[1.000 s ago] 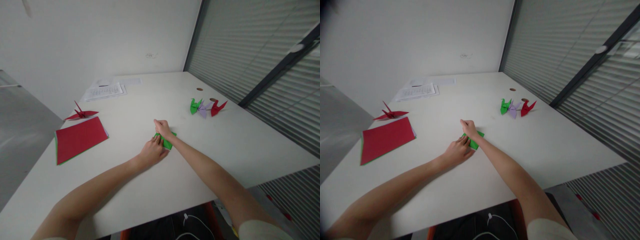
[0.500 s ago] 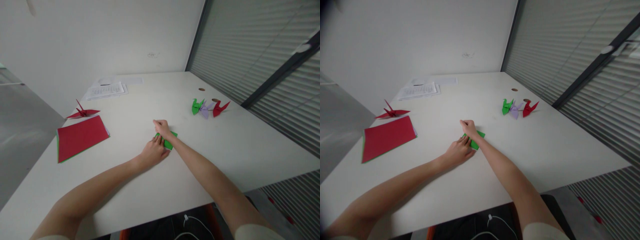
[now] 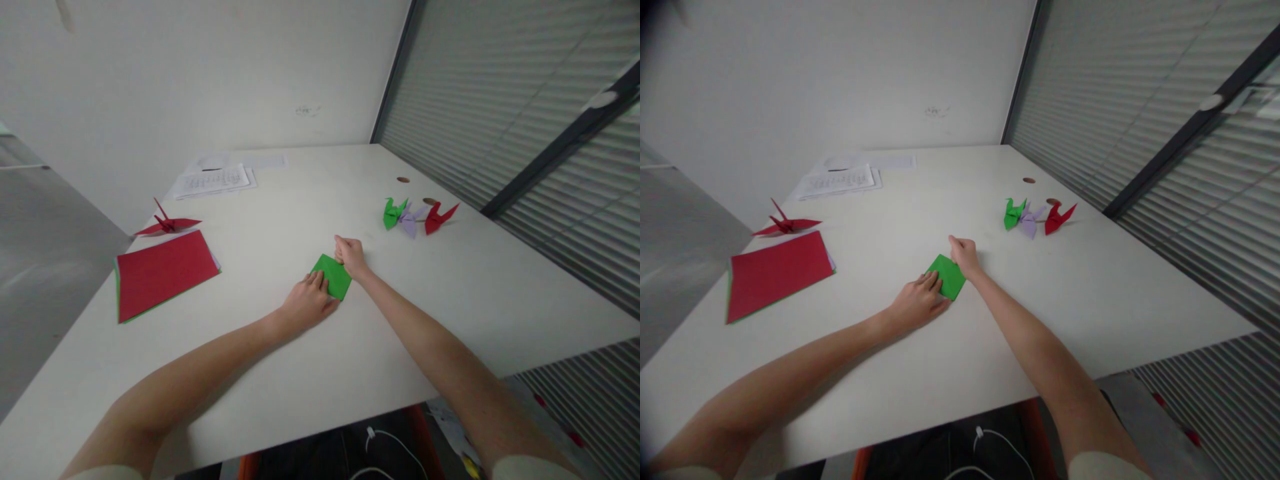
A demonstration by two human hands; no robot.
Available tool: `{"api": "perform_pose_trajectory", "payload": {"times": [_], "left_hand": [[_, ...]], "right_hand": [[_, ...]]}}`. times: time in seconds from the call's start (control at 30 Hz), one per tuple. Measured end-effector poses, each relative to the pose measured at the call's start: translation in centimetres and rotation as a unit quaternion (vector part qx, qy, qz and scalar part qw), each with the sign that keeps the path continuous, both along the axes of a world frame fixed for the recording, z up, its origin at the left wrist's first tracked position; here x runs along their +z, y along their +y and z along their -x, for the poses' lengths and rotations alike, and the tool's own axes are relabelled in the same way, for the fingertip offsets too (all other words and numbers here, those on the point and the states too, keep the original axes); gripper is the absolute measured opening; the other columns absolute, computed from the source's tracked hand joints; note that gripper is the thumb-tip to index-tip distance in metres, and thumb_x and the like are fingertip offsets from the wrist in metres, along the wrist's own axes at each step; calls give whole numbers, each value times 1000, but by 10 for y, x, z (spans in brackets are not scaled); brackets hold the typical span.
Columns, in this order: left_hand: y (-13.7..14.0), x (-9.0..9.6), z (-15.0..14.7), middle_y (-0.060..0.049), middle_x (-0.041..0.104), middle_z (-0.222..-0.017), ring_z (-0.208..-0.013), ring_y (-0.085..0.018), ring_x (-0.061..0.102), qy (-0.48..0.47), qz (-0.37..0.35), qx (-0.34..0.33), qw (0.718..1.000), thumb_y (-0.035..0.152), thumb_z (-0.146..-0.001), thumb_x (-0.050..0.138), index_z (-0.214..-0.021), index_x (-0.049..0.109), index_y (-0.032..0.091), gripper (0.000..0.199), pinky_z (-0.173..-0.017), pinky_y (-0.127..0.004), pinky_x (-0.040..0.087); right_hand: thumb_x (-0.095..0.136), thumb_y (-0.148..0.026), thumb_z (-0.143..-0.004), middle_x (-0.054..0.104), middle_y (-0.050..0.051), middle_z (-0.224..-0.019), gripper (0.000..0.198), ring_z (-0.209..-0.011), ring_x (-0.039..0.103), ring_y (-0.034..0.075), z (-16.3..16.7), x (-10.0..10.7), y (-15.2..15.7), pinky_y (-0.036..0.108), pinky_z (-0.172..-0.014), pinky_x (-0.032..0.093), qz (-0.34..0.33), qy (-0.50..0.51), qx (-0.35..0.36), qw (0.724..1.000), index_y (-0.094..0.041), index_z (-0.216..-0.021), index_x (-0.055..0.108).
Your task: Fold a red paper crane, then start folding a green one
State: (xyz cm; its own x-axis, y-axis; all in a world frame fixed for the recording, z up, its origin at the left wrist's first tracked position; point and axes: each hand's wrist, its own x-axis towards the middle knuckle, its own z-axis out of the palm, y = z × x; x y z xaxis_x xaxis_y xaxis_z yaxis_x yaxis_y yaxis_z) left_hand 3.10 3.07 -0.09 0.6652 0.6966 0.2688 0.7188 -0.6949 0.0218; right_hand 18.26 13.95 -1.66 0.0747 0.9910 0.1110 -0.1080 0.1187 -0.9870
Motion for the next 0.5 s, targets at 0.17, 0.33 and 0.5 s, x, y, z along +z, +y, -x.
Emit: {"api": "perform_pose_trajectory", "payload": {"times": [0.17,0.33,0.5], "left_hand": [[3,3,5,-18,65,-107,-104,-29,62,-38,27,26,999,53,-97,39,-102,63,11,49,-91,-44,53],[19,1,12,-12,61,-112,-108,-25,57,-107,36,26,993,43,-95,49,-117,58,17,35,-102,-46,45],[25,-5,15,-14,56,-123,-121,-27,52,-100,38,17,994,34,-94,49,-121,59,18,33,-110,-48,37]], "right_hand": [[63,-55,-76,20,-11,-38,54,-35,17,5,-23,9,0,24,-36,13,6,-31,-54,998,-26,-49,27],[64,-44,-76,42,-6,-48,28,-44,35,9,-33,16,-20,24,-44,27,-60,-180,56,980,-19,-64,59],[65,-32,-74,55,-3,-60,17,-54,44,10,-40,12,-31,23,-52,34,-100,-285,91,949,-18,-81,71]]}}
